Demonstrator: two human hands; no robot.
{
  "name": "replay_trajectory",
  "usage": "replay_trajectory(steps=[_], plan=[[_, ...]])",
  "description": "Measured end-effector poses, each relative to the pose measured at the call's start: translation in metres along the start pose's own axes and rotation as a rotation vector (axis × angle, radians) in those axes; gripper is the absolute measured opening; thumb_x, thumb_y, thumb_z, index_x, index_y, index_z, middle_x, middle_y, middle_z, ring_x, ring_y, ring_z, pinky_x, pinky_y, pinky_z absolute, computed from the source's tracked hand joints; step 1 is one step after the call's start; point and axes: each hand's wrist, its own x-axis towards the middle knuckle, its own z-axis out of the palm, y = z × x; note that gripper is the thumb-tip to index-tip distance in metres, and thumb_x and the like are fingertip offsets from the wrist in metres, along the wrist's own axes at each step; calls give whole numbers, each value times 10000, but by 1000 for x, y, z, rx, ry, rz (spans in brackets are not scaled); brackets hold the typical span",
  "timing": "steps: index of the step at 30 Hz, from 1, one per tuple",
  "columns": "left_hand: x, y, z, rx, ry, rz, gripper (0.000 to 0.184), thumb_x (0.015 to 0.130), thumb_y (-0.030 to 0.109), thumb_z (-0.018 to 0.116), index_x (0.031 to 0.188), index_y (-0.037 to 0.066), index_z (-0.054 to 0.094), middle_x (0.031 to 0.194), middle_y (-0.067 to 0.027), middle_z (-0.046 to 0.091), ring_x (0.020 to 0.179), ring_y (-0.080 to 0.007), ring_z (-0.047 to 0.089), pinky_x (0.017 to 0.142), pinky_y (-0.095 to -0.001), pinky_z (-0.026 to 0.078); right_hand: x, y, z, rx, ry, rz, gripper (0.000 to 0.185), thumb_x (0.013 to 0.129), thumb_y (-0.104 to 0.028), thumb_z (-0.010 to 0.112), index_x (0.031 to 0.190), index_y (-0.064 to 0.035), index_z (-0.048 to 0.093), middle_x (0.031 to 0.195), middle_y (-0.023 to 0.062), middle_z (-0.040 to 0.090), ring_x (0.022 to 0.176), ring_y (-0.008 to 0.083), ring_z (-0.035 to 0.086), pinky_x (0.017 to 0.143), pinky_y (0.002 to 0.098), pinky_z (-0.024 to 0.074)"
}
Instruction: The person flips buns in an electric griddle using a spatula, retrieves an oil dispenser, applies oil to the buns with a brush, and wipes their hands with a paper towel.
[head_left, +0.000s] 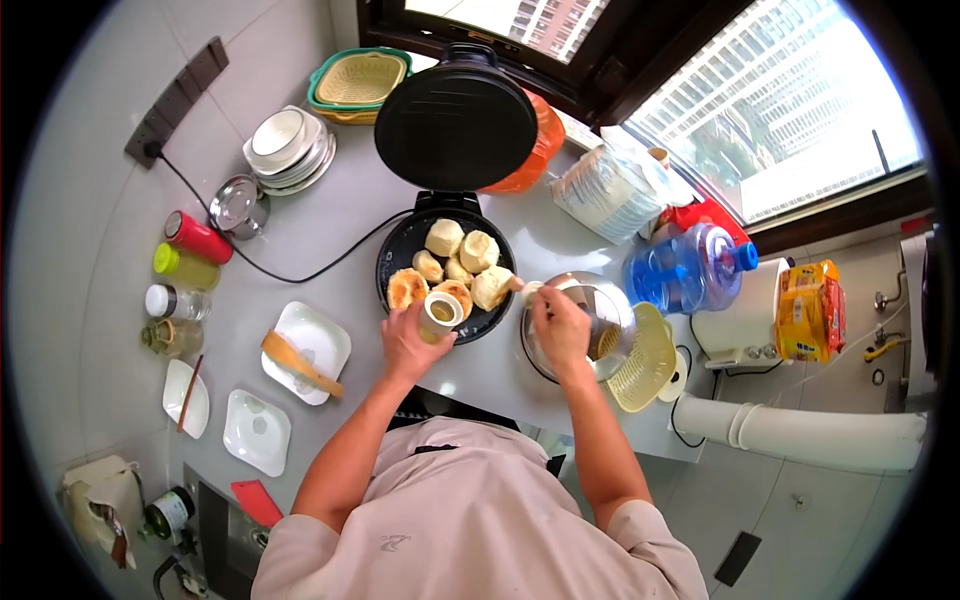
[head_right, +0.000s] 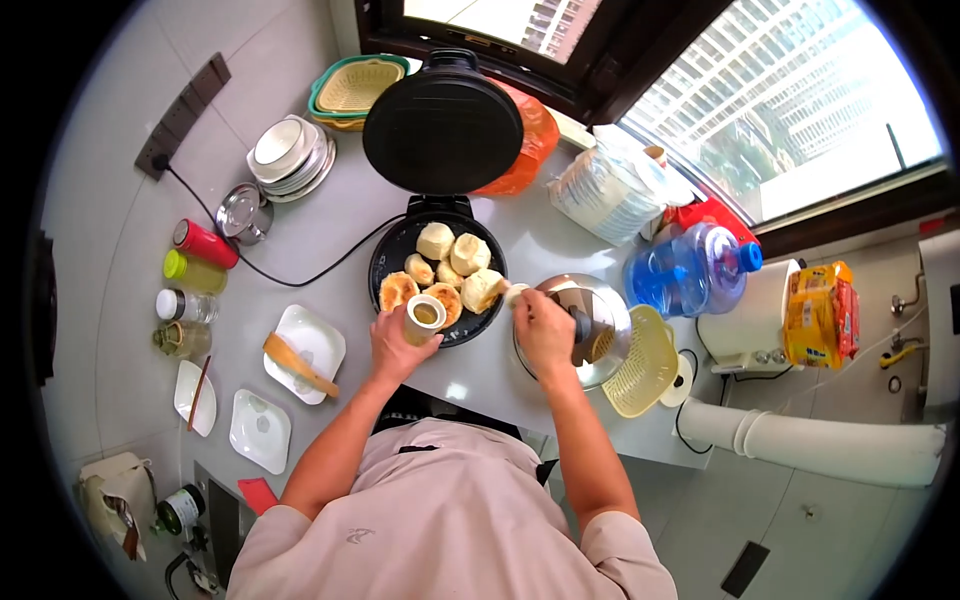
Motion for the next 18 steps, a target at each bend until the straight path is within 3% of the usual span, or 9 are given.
replay_trajectory(steps=[3,8,11,12,14,18], plan=[[3,8,5,23,-39,20,783,677,424,943,1327,110,639,1137,-87,700,1098,-309,626,933,-500,455,-18,-5,30,23,4,-134,71,948,-116,749,998,-83,709,759,110,687,684,313,695,643,427,561],[7,12,6,51,-14,38,786,684,426,943,1321,82,638,1127,-108,702,1104,-314,627,938,-498,452,-11,-8,18,99,48,-70,101,954,-118,753,1045,-83,729,805,115,714,700,311,699,652,401,567],[8,16,5,26,19,36,793,685,427,944,1325,73,636,1121,-120,704,1119,-323,623,950,-499,449,-2,0,27,320,94,202,176,1001,-154,762,1135,-41,779,773,62,721,635,105,623,634,273,524],[6,18,4,28,18,37,793,685,427,944,1325,73,636,1121,-120,704,1119,-323,623,950,-499,449,-7,8,34,322,95,203,176,1001,-154,762,1135,-41,779,773,62,721,635,105,623,634,273,524],[4,21,0,60,-68,-21,820,682,429,949,1340,57,631,1139,-124,710,1134,-329,617,965,-502,445,-21,16,40,321,-15,370,186,969,-182,781,1096,-47,790,791,165,738,646,174,706,656,317,564],[-2,20,0,38,-20,22,823,685,431,950,1339,47,630,1149,-123,715,1128,-334,615,970,-505,442,-52,14,13,358,-29,400,189,975,-175,762,1093,-32,799,743,99,732,655,121,673,675,289,562]])
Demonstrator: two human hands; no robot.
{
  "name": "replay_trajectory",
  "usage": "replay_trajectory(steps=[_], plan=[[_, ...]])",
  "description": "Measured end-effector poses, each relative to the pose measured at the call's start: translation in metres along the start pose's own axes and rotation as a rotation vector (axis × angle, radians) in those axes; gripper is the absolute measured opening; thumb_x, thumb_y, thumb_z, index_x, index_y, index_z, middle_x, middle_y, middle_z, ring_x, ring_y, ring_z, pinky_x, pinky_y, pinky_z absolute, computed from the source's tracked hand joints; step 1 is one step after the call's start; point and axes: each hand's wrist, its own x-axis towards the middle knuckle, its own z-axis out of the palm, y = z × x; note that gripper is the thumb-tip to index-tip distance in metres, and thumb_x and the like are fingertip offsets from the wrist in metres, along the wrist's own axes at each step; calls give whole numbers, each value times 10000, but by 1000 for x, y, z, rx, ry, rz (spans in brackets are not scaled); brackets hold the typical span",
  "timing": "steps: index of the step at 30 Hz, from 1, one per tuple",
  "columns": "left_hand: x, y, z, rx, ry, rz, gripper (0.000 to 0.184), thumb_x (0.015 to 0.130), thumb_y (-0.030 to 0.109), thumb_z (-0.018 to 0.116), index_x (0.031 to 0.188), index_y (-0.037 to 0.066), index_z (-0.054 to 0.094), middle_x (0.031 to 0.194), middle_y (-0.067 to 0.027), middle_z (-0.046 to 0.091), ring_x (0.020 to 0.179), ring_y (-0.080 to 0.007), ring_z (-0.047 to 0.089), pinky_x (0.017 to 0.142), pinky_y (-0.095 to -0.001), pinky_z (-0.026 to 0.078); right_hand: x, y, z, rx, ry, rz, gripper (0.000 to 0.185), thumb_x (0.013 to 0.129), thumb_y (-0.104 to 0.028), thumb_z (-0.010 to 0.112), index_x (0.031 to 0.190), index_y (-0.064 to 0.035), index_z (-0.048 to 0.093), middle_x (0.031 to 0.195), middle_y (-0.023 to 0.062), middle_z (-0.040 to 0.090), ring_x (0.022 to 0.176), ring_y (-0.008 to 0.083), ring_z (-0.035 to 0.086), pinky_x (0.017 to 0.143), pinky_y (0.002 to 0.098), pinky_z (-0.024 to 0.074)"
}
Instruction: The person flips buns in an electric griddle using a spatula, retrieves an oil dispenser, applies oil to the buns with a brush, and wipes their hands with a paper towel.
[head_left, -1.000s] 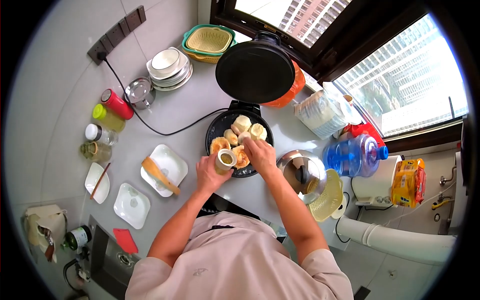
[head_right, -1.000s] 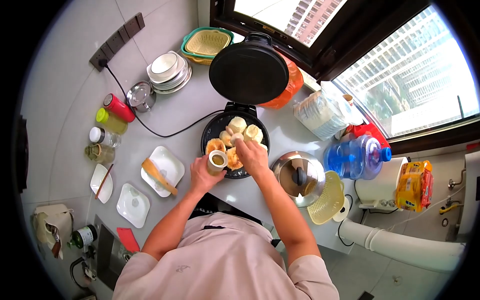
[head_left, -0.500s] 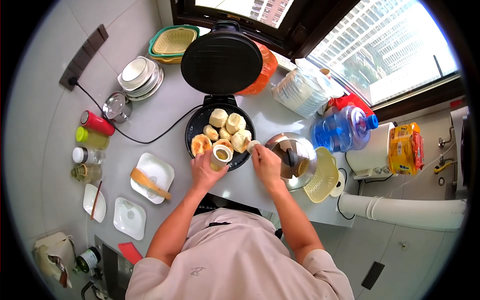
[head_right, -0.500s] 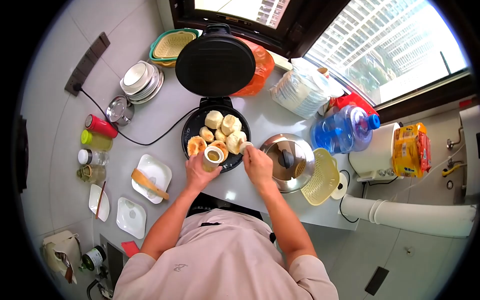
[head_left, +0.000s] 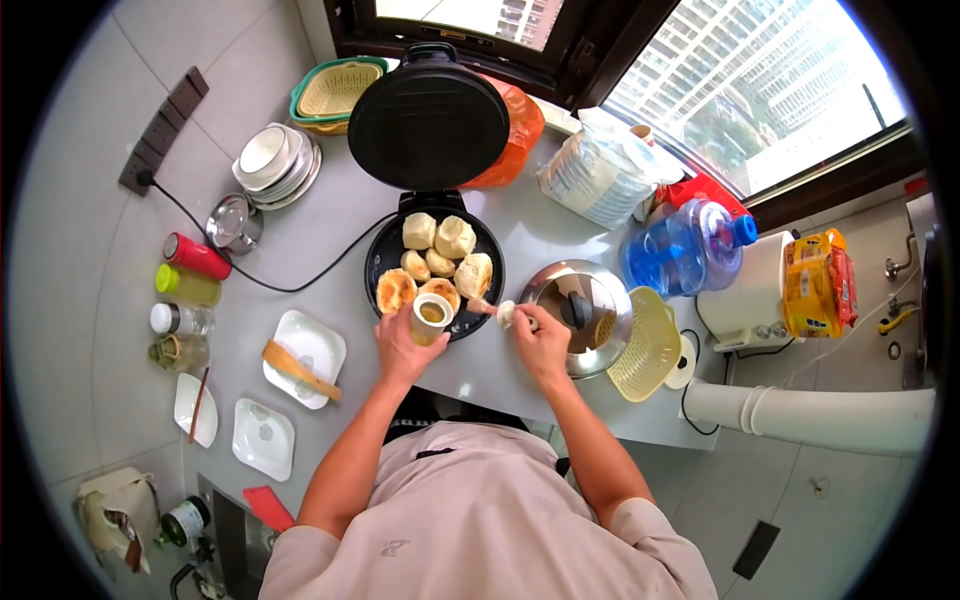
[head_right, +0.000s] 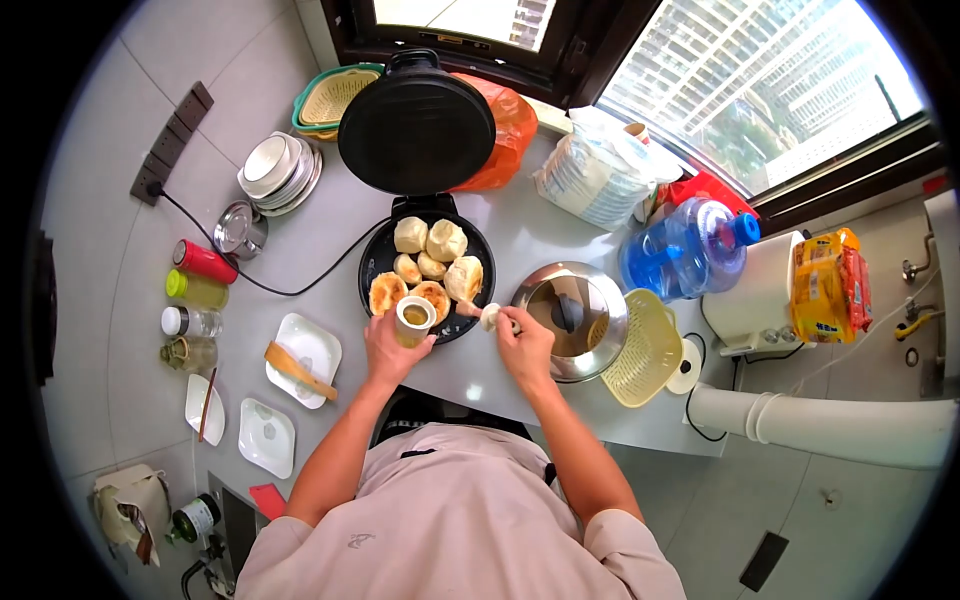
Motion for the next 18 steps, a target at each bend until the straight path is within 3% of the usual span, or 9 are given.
replay_trajectory(steps=[4,6,8,9,16,18], plan=[[-6,6,-4,4,-40,-68,812,689,417,954,1345,60,637,1162,-120,708,1132,-333,612,997,-500,445,27,4,-7,106,118,60,207,995,-176,761,1130,-21,789,792,70,735,684,86,644,669,276,544],[-7,10,-4,19,-50,-83,812,685,402,960,1359,80,644,1164,-120,702,1138,-332,610,1018,-499,449,29,7,1,82,146,-10,193,998,-162,755,1134,-26,779,788,101,741,658,130,673,653,302,548],[-7,14,-5,13,-69,-87,815,685,402,962,1361,80,642,1170,-119,699,1140,-331,608,1014,-491,447,20,16,8,-43,5,-161,172,987,-156,751,1109,-36,767,810,145,743,659,220,716,660,338,567],[-7,16,-5,16,-75,-82,815,685,402,962,1361,80,642,1170,-119,699,1140,-331,608,1014,-491,447,11,16,6,-118,-49,-176,141,976,-150,745,1075,-52,764,846,171,739,697,309,730,671,374,581],[-10,23,-4,24,-72,-66,820,695,409,959,1365,71,627,1166,-125,691,1144,-337,607,1004,-488,446,20,9,7,-127,72,-275,101,973,-166,740,1030,-85,755,768,157,705,666,345,700,632,434,565],[-10,22,-3,28,-80,-47,820,699,411,957,1366,69,625,1166,-126,690,1146,-339,606,1005,-489,447,22,16,16,-318,-54,-393,87,968,-166,737,997,-85,741,736,144,687,654,343,689,624,452,556]])
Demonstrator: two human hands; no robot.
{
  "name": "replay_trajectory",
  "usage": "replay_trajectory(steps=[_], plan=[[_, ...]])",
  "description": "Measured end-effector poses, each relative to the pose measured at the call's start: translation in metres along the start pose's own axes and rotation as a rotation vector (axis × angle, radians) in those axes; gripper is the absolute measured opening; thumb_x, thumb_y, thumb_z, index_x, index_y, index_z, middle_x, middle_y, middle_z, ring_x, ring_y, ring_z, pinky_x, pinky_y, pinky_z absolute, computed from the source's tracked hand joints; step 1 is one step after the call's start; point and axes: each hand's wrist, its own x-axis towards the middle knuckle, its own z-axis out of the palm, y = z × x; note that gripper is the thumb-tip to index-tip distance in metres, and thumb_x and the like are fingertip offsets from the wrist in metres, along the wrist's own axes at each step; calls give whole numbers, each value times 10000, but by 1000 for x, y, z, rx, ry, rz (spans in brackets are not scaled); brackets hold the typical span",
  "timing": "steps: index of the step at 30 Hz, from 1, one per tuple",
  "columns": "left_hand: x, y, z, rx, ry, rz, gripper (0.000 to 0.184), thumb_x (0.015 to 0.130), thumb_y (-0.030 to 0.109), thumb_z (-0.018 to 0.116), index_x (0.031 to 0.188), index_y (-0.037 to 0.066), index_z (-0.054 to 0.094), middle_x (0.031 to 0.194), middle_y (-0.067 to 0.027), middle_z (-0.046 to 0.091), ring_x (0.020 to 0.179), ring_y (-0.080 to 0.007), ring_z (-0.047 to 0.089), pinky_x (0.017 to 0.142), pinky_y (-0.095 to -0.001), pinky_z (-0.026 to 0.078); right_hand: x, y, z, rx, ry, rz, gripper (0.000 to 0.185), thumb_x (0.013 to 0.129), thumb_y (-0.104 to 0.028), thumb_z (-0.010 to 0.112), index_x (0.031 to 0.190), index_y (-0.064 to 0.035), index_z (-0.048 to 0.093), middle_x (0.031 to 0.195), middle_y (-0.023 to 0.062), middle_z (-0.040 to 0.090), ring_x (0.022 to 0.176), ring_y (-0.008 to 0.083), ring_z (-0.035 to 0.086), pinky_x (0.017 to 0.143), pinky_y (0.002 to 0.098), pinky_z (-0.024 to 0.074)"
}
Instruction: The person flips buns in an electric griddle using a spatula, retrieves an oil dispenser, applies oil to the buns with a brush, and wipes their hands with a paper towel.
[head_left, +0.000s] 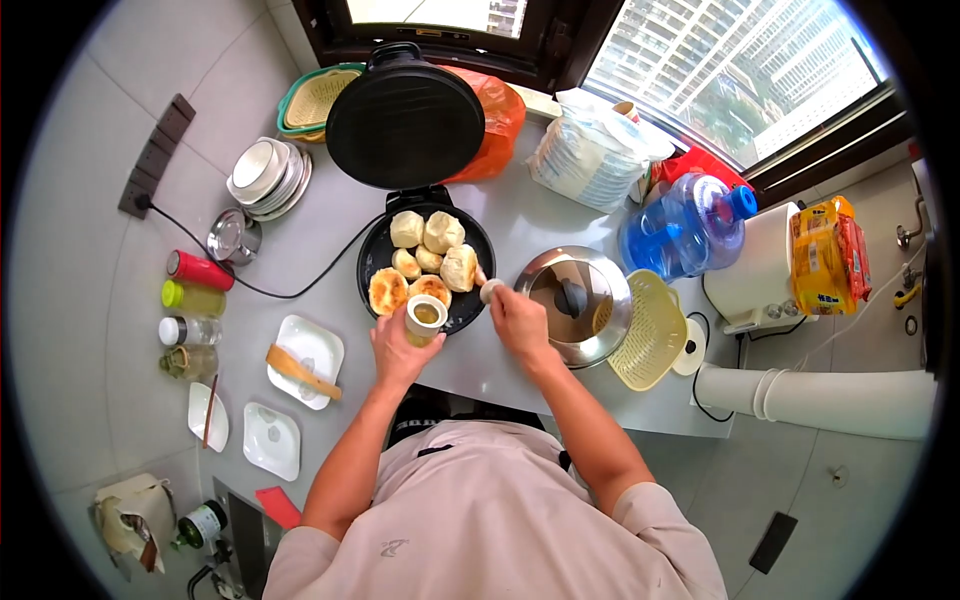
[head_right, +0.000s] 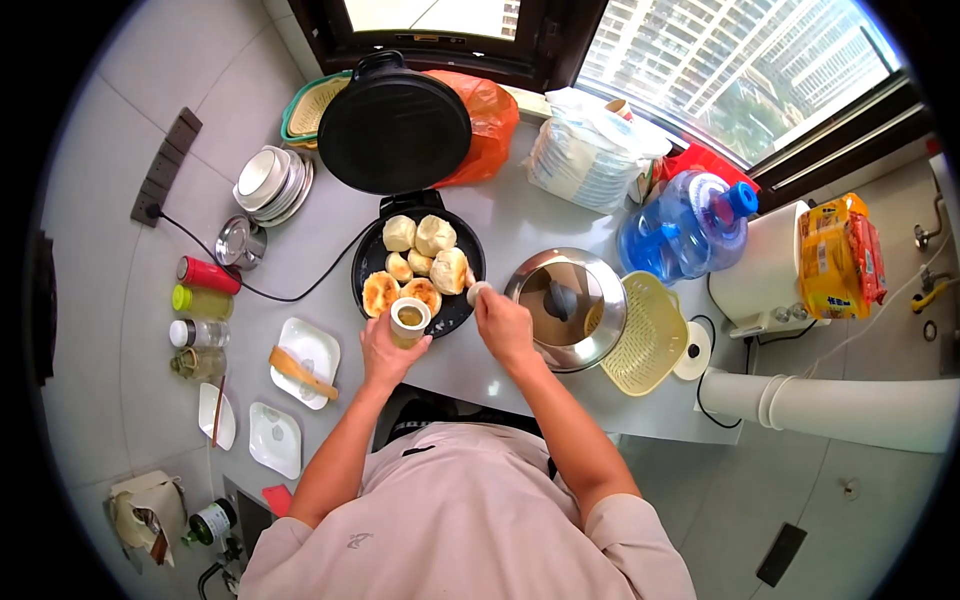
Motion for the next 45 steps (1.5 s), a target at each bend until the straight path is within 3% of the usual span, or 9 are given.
replay_trajectory(steps=[9,14,18,21,26,29,36,41,45], plan=[[-3,0,0,-1,17,-11,793,704,410,954,1347,63,645,1174,-116,700,1150,-324,612,993,-486,445,57,6,-27,63,64,-24,119,994,-122,695,1092,-99,756,856,156,707,800,365,700,715,453,564],[-8,0,1,0,23,-36,795,702,411,955,1354,75,649,1167,-107,704,1146,-316,614,988,-480,442,71,10,-26,37,-253,-59,178,1001,-107,667,1155,-96,755,912,174,698,921,399,691,817,475,556],[-10,1,-1,-20,39,-51,801,703,410,954,1363,79,643,1163,-102,703,1135,-314,616,987,-479,440,56,17,-31,46,-305,-67,195,992,-84,675,1168,-105,756,926,172,703,910,399,690,809,473,556],[-10,0,-5,-16,18,-50,784,717,395,938,1363,75,631,1181,-94,722,1147,-310,618,978,-486,439,49,5,-42,122,-87,-49,209,979,-36,689,1168,-97,753,922,169,701,881,390,688,791,463,554],[-12,-4,-3,1,32,-79,761,712,367,945,1350,85,641,1155,-83,724,1135,-309,615,993,-488,438,43,-5,-48,77,-204,-47,165,1002,-71,676,1156,-81,738,917,173,708,850,395,692,778,476,555],[-10,-3,-4,8,12,-62,763,712,370,946,1351,86,639,1161,-84,725,1129,-311,613,997,-487,436,60,2,-38,32,-122,108,163,1040,-152,638,1150,-79,733,941,191,727,891,418,696,806,501,553],[-10,-2,-3,-27,38,-60,762,712,379,944,1348,88,640,1174,-79,729,1128,-313,614,992,-487,436,97,-1,6,59,21,18,189,1048,-192,627,1165,-95,740,977,201,744,908,432,702,815,507,556],[-8,-1,-8,-19,43,-68,754,708,383,940,1342,100,645,1168,-76,733,1120,-311,620,983,-487,441,62,22,22,120,-47,370,311,1011,-290,653,1175,-57,780,1059,246,770,1020,428,745,939,478,581],[-12,-5,-6,-22,69,-92,745,704,378,939,1336,110,651,1163,-75,733,1123,-307,621,981,-491,443,68,14,12,322,-33,516,289,1020,-266,670,1185,-53,777,1007,219,785,934,361,773,881,404,589]])
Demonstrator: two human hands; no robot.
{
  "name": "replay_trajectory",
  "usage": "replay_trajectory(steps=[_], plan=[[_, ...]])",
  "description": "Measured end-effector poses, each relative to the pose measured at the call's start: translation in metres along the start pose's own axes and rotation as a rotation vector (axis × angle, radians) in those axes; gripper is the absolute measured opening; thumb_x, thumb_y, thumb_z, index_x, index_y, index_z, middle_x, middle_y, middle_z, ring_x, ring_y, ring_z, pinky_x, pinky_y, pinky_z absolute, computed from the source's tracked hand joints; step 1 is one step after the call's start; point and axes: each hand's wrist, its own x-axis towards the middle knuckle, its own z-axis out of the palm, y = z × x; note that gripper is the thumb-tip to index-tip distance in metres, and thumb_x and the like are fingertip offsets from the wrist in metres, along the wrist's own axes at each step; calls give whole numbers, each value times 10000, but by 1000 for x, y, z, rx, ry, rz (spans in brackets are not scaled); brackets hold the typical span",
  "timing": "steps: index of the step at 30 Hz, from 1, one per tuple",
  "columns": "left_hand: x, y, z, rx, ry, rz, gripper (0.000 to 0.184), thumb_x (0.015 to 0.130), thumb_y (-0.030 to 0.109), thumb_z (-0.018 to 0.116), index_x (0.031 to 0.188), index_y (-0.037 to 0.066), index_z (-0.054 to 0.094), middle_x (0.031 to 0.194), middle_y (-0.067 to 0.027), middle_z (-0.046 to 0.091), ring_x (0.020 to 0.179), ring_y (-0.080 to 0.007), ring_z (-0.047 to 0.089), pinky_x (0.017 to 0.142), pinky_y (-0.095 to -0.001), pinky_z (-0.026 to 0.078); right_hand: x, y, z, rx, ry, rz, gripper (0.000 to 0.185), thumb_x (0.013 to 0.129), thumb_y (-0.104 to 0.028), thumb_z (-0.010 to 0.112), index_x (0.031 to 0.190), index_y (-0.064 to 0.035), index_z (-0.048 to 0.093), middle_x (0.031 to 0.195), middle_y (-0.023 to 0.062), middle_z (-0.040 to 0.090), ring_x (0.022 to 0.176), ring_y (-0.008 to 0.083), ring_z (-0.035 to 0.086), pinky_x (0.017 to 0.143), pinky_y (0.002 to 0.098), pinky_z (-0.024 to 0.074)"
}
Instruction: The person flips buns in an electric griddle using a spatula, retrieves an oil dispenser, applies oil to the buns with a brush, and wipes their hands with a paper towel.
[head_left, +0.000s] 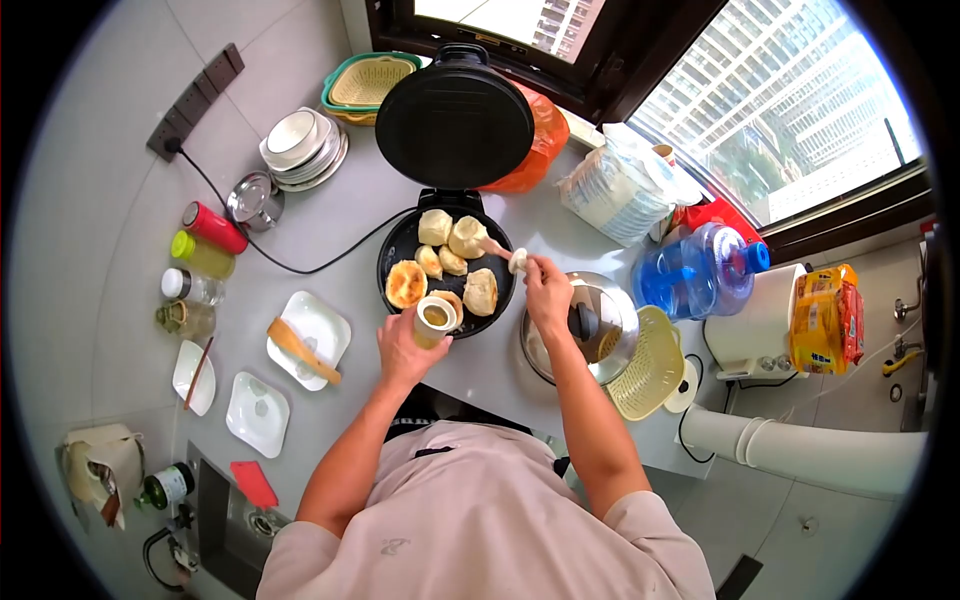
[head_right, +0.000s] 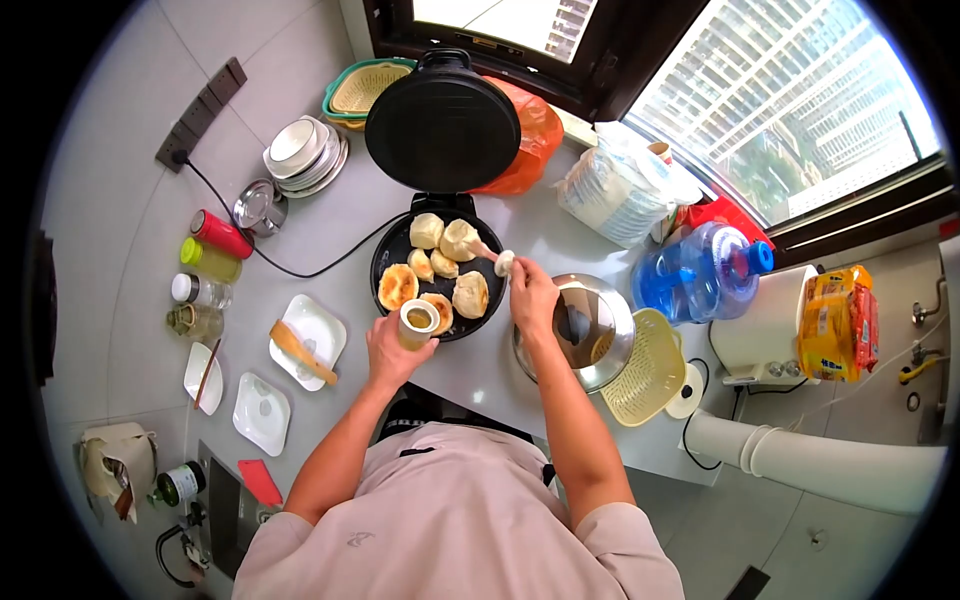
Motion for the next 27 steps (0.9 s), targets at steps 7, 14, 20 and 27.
replay_trajectory(steps=[7,14,20,27], plan=[[8,-5,-3,1,50,16,738,699,377,943,1326,106,664,1147,-68,737,1106,-306,628,971,-492,444,12,-2,3,-113,-37,-304,196,1018,-165,687,1171,-75,770,931,193,753,852,380,735,792,426,571],[6,-11,-7,9,44,18,734,702,373,942,1325,97,669,1144,-73,735,1107,-302,631,941,-483,441,4,-19,10,-527,-190,-645,131,1002,-115,691,1124,-121,740,891,151,682,848,382,678,761,491,547],[10,-27,-10,28,95,7,717,704,372,939,1311,102,668,1152,-64,731,1113,-289,628,926,-478,440,-37,-84,-33,-193,-230,-632,163,996,-62,698,1146,-96,750,855,125,679,756,336,675,689,418,550],[24,-25,-10,61,92,152,736,649,326,969,1285,104,674,1158,-44,743,1118,-290,638,921,-464,453,-74,-119,-24,-347,-432,-807,194,931,-49,733,1103,-136,757,878,98,678,842,332,688,722,446,561]])
